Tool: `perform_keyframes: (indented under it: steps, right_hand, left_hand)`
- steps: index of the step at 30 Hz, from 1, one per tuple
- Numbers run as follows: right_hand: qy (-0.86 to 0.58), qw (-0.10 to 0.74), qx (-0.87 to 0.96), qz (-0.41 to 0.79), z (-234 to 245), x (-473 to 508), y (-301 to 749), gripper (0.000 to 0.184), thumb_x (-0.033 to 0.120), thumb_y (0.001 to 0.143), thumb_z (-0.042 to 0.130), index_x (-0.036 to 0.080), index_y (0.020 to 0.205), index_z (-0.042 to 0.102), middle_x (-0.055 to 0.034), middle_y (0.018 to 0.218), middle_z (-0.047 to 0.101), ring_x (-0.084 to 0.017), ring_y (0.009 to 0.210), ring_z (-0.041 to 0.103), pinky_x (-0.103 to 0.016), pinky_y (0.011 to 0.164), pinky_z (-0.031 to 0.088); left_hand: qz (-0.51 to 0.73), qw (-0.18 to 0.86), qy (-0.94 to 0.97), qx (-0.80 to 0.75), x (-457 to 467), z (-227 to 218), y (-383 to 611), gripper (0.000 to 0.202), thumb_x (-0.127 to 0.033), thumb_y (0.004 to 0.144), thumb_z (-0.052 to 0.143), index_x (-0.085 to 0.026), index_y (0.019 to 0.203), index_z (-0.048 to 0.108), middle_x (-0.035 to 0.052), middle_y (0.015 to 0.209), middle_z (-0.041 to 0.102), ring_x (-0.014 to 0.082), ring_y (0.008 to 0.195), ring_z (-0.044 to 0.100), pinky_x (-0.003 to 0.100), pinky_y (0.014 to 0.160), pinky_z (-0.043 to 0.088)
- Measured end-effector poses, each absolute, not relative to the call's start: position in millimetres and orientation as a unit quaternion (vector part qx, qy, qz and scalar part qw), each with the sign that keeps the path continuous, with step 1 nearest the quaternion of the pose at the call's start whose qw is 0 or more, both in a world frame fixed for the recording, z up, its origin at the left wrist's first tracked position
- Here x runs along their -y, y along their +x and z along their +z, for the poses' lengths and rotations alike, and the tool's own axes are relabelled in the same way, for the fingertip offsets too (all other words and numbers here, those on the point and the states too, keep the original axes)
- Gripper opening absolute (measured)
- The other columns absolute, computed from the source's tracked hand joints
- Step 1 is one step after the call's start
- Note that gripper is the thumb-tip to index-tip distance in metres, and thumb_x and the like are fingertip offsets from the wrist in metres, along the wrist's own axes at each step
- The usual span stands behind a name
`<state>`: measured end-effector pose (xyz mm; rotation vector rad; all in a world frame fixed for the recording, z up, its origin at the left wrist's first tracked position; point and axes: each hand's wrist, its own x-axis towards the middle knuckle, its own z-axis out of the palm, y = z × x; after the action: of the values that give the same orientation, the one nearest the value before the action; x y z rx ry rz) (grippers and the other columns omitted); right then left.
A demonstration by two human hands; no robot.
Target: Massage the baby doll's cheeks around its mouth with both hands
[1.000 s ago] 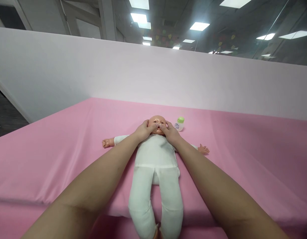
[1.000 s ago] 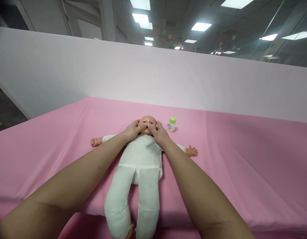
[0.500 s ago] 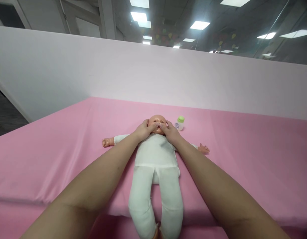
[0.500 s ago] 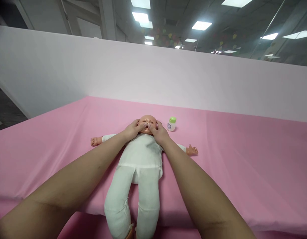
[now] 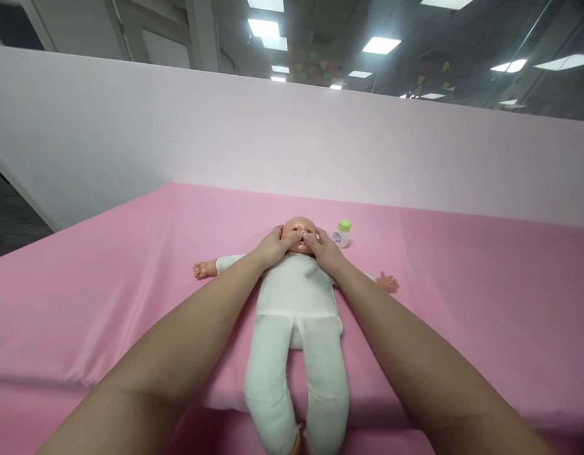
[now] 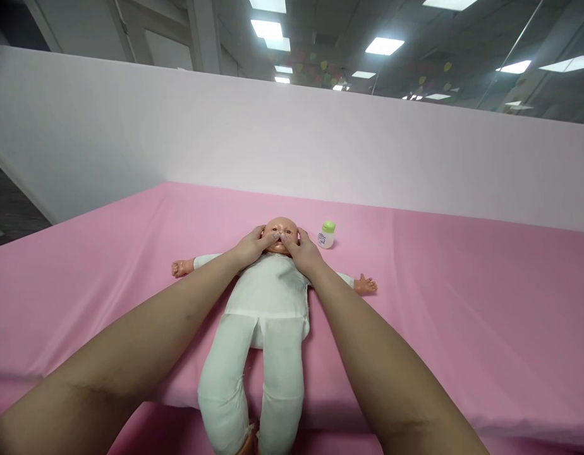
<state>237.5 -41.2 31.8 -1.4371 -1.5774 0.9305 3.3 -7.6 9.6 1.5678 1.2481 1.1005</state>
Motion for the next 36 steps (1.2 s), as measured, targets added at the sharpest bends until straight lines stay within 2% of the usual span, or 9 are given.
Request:
perform_keyframes:
  steps: [5, 10, 17, 27, 36]
  right_hand:
    - [-0.560, 0.400, 0.622, 0.373, 31.2, 41.1, 237.8, 0.101, 0.085, 0.115, 0.078, 0.025, 0.193, 0.059, -0.0175, 0.185, 0.079, -0.038, 0.166, 0.079, -0.055, 0.145, 0.059]
    - [-0.558, 0.402, 0.627, 0.367, 27.6, 37.9, 239.1, 0.102, 0.085, 0.115, 0.078, 0.024, 0.193, 0.058, -0.0174, 0.188, 0.076, -0.038, 0.170, 0.077, -0.057, 0.147, 0.056]
    - [-0.549, 0.404, 0.632, 0.368, 29.6, 39.2, 238.5, 0.097, 0.085, 0.116, 0.077, 0.024, 0.190, 0.062, -0.0168, 0.183, 0.080, -0.037, 0.165, 0.080, -0.055, 0.145, 0.058]
    - [-0.543, 0.409, 0.634, 0.368, 29.2, 37.8, 239.1, 0.094, 0.083, 0.114, 0.077, 0.026, 0.188, 0.065, -0.0143, 0.181, 0.082, -0.036, 0.165, 0.080, -0.057, 0.147, 0.057]
    - [-0.549, 0.412, 0.626, 0.371, 34.5, 42.9, 237.1, 0.091, 0.079, 0.116, 0.079, 0.023, 0.187, 0.066, -0.0184, 0.180, 0.082, -0.039, 0.165, 0.080, -0.057, 0.148, 0.057]
  left_hand:
    - [0.414, 0.443, 0.615, -0.504, 9.8, 12.6, 3.6, 0.100, -0.094, 0.101, 0.092, -0.027, 0.173, 0.073, 0.0209, 0.182, 0.082, 0.0484, 0.167, 0.080, 0.055, 0.131, 0.064]
    - [0.417, 0.448, 0.616, -0.497, 10.1, 12.7, 3.7, 0.099, -0.092, 0.102, 0.093, -0.026, 0.173, 0.073, 0.0216, 0.181, 0.083, 0.0484, 0.165, 0.081, 0.056, 0.131, 0.064]
    - [0.417, 0.449, 0.613, -0.499, 11.8, 14.7, 4.0, 0.097, -0.093, 0.101, 0.094, -0.028, 0.170, 0.074, 0.0207, 0.178, 0.085, 0.0501, 0.164, 0.082, 0.056, 0.129, 0.066]
    - [0.422, 0.447, 0.616, -0.492, 8.7, 9.6, 2.5, 0.100, -0.100, 0.099, 0.093, -0.029, 0.168, 0.077, 0.0199, 0.175, 0.087, 0.0493, 0.159, 0.084, 0.056, 0.127, 0.067]
    - [0.420, 0.444, 0.615, -0.499, 11.5, 13.8, 3.5, 0.098, -0.093, 0.100, 0.093, -0.028, 0.170, 0.075, 0.0211, 0.179, 0.084, 0.0491, 0.164, 0.082, 0.056, 0.131, 0.065]
